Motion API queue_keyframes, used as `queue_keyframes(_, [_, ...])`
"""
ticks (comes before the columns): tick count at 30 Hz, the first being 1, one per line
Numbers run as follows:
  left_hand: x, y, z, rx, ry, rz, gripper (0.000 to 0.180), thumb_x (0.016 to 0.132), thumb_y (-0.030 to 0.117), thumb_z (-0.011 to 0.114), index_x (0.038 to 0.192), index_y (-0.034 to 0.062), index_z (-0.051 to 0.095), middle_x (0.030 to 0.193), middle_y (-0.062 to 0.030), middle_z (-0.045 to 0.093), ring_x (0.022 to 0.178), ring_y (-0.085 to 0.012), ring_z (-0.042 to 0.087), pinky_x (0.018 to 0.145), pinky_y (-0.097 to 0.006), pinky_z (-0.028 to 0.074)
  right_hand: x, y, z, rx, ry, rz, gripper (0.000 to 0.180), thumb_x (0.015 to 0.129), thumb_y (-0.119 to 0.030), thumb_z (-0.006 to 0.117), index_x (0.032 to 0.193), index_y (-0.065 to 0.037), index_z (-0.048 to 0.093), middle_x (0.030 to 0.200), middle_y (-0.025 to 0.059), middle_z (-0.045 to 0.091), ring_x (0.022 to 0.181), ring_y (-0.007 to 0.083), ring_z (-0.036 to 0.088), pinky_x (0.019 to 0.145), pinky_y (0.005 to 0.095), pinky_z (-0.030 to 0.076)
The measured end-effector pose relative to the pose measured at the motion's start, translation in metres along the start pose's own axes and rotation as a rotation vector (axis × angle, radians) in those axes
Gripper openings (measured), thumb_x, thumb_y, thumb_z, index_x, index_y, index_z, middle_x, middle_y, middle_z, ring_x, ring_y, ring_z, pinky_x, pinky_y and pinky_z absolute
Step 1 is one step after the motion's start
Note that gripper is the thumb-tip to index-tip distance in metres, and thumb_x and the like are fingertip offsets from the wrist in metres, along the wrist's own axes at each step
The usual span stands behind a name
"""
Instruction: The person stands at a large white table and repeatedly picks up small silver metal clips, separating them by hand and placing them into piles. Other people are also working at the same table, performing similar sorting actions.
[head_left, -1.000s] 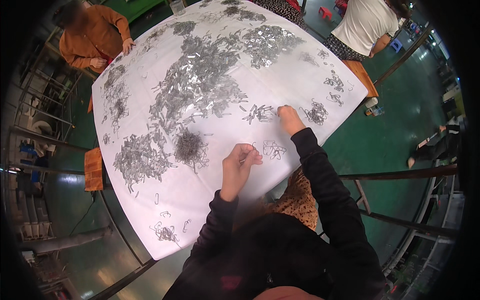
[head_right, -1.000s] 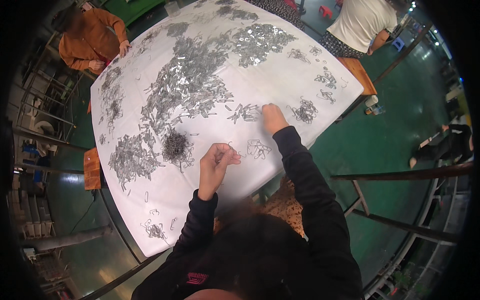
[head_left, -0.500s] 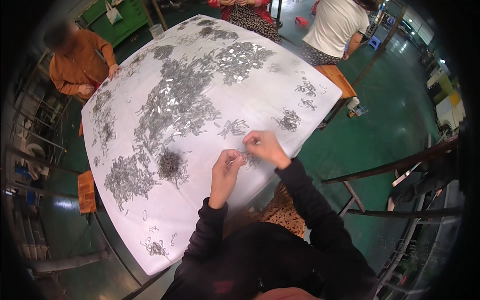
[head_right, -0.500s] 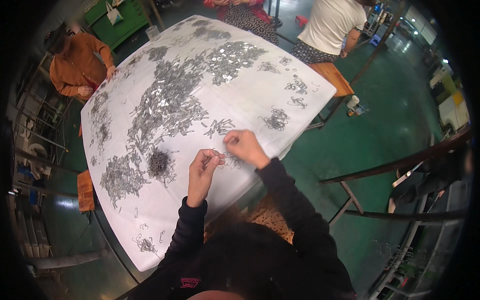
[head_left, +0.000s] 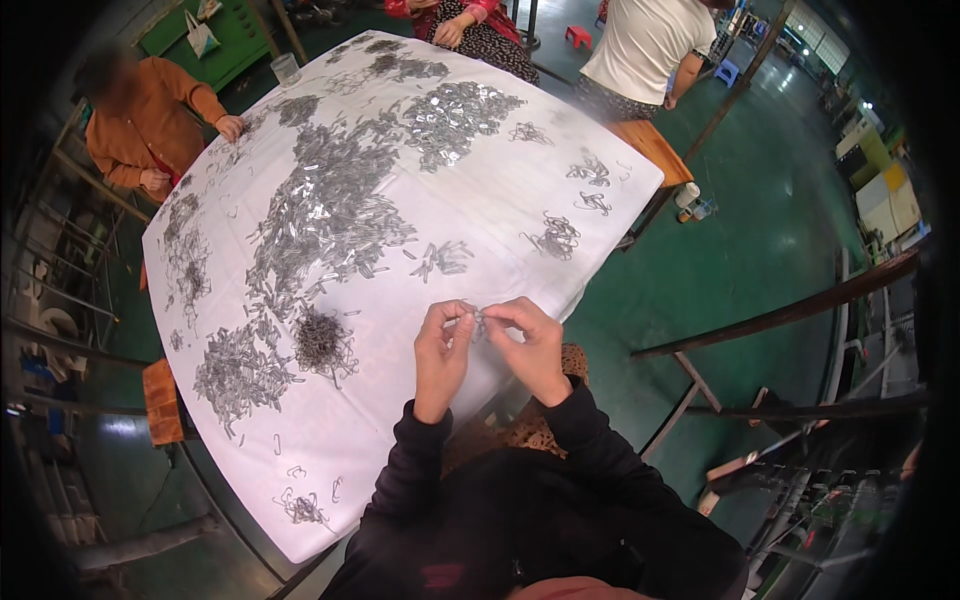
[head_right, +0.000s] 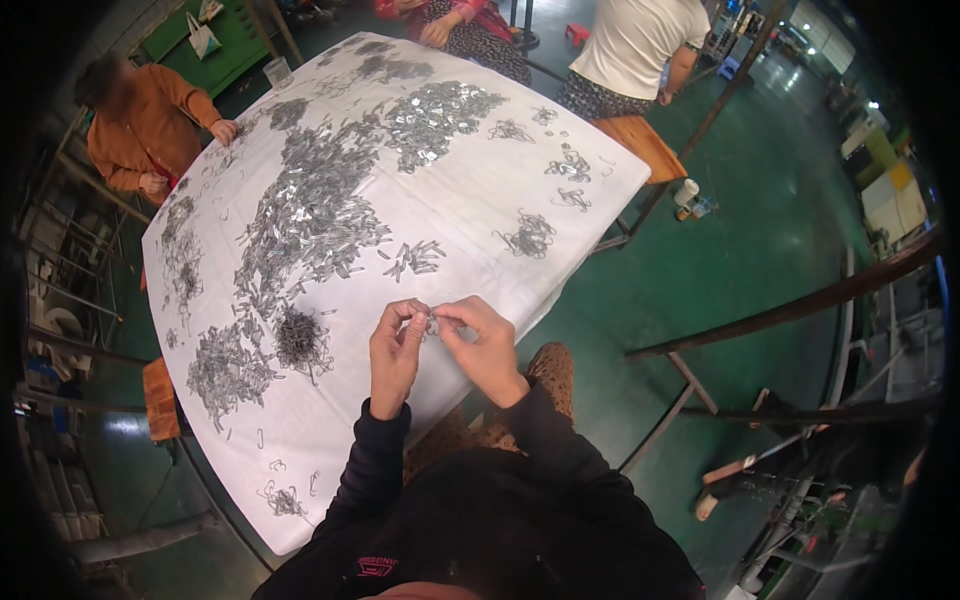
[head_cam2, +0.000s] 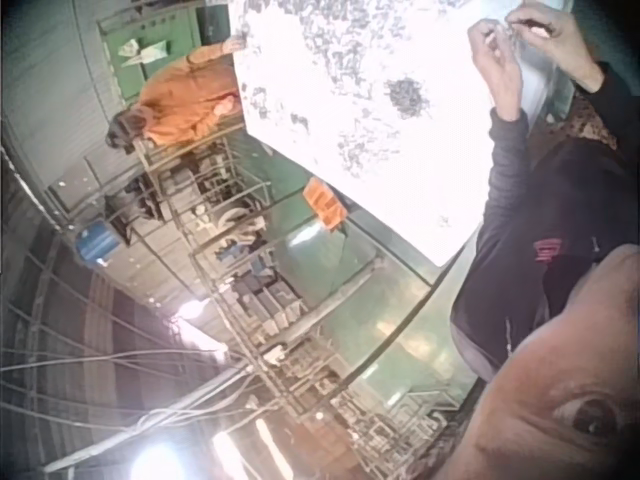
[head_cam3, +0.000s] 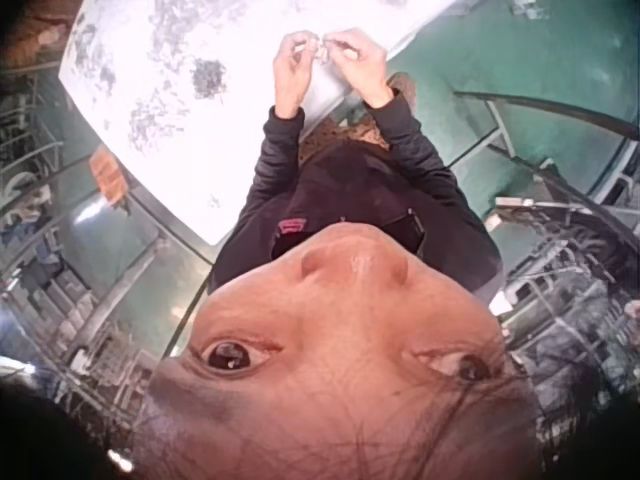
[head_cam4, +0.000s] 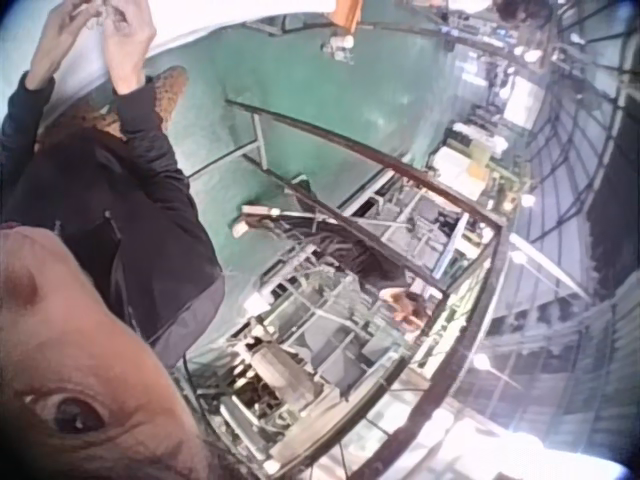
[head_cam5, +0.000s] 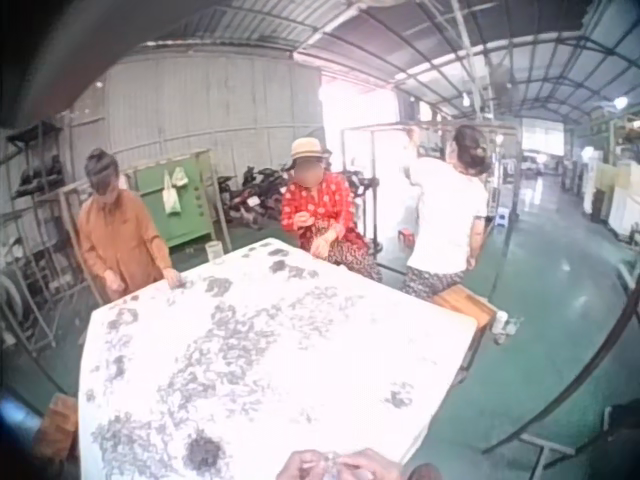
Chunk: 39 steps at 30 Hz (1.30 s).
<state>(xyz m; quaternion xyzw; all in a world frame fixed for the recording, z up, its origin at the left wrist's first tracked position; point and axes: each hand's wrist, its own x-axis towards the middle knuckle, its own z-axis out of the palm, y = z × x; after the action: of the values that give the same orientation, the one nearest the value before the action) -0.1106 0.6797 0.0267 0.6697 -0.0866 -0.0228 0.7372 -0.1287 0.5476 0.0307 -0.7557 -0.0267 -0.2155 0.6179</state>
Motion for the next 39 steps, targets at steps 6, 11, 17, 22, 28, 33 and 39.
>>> queue_keyframes(6, [0.001, -0.003, -0.002, -0.044, 0.085, 0.057, 0.012, 0.097, 0.01, 0.052, 0.102, -0.0007, 0.055, 0.097, -0.0032, 0.059, 0.078, -0.0067, 0.053, 0.071, -0.022, 0.044, 0.001, 0.002, 0.012, -0.072, 0.004, -0.047, 0.017, 0.076, 0.008, 0.068, 0.091, 0.001, 0.069, 0.08, 0.0054, 0.063, 0.074, 0.0117, 0.063, 0.067, 0.0229, 0.05])
queue_keyframes(11, [0.001, -0.004, -0.01, -0.032, 0.036, 0.06, 0.01, 0.097, 0.008, 0.052, 0.102, 0.0002, 0.055, 0.096, -0.0029, 0.059, 0.08, -0.0072, 0.053, 0.072, -0.023, 0.044, 0.005, 0.006, 0.017, -0.037, 0.009, -0.005, 0.019, 0.075, 0.009, 0.067, 0.091, 0.001, 0.07, 0.079, 0.0047, 0.063, 0.074, 0.011, 0.063, 0.067, 0.0227, 0.05])
queue_keyframes(17, [0.002, -0.003, -0.02, 0.013, 0.042, 0.037, 0.009, 0.096, 0.007, 0.052, 0.102, 0.0015, 0.055, 0.1, -0.002, 0.057, 0.086, -0.008, 0.05, 0.077, -0.022, 0.043, 0.002, -0.002, 0.021, -0.097, -0.016, -0.11, 0.023, 0.075, 0.009, 0.065, 0.096, 0.001, 0.069, 0.082, 0.0082, 0.063, 0.073, 0.0144, 0.061, 0.065, 0.0253, 0.049])
queue_keyframes(22, [-0.003, -0.004, -0.015, 0.051, 0.081, 0.071, 0.01, 0.097, 0.007, 0.051, 0.102, 0.0, 0.054, 0.1, -0.0048, 0.058, 0.087, -0.0093, 0.053, 0.078, -0.024, 0.045, 0.0, -0.006, 0.018, -0.15, -0.035, -0.222, 0.024, 0.076, 0.01, 0.064, 0.098, 0.001, 0.067, 0.084, 0.0098, 0.063, 0.073, 0.0177, 0.062, 0.065, 0.0275, 0.05])
queue_keyframes(28, [-0.009, -0.013, 0.001, -0.138, 0.124, 0.078, 0.011, 0.098, 0.008, 0.048, 0.103, -0.0009, 0.052, 0.096, -0.0083, 0.064, 0.086, -0.0113, 0.058, 0.078, -0.024, 0.046, -0.008, -0.002, 0.013, -0.174, -0.054, -0.262, 0.026, 0.078, 0.01, 0.064, 0.103, 0.002, 0.066, 0.087, 0.0119, 0.065, 0.075, 0.0188, 0.063, 0.067, 0.0265, 0.05])
queue_keyframes(33, [-0.008, -0.016, -0.003, -0.152, 0.15, 0.099, 0.008, 0.099, 0.007, 0.046, 0.103, -0.0002, 0.048, 0.094, -0.009, 0.064, 0.088, -0.0122, 0.059, 0.08, -0.025, 0.046, 0.023, 0.013, -0.002, 0.101, 0.038, 0.189, 0.022, 0.089, 0.001, 0.059, 0.109, 0.006, 0.065, 0.087, 0.009, 0.066, 0.076, 0.0133, 0.062, 0.069, 0.0251, 0.05])
queue_keyframes(39, [-0.018, -0.01, -0.005, 0.025, 0.176, 0.058, 0.007, 0.096, 0.004, 0.05, 0.099, -0.0024, 0.05, 0.088, -0.0112, 0.066, 0.085, -0.0148, 0.063, 0.079, -0.028, 0.048, 0.115, 0.12, 0.026, -0.426, -0.271, 0.07, 0.017, 0.083, -0.01, 0.061, 0.093, 0.0, 0.07, 0.077, 0.0182, 0.066, 0.07, 0.0262, 0.063, 0.067, 0.0337, 0.05])
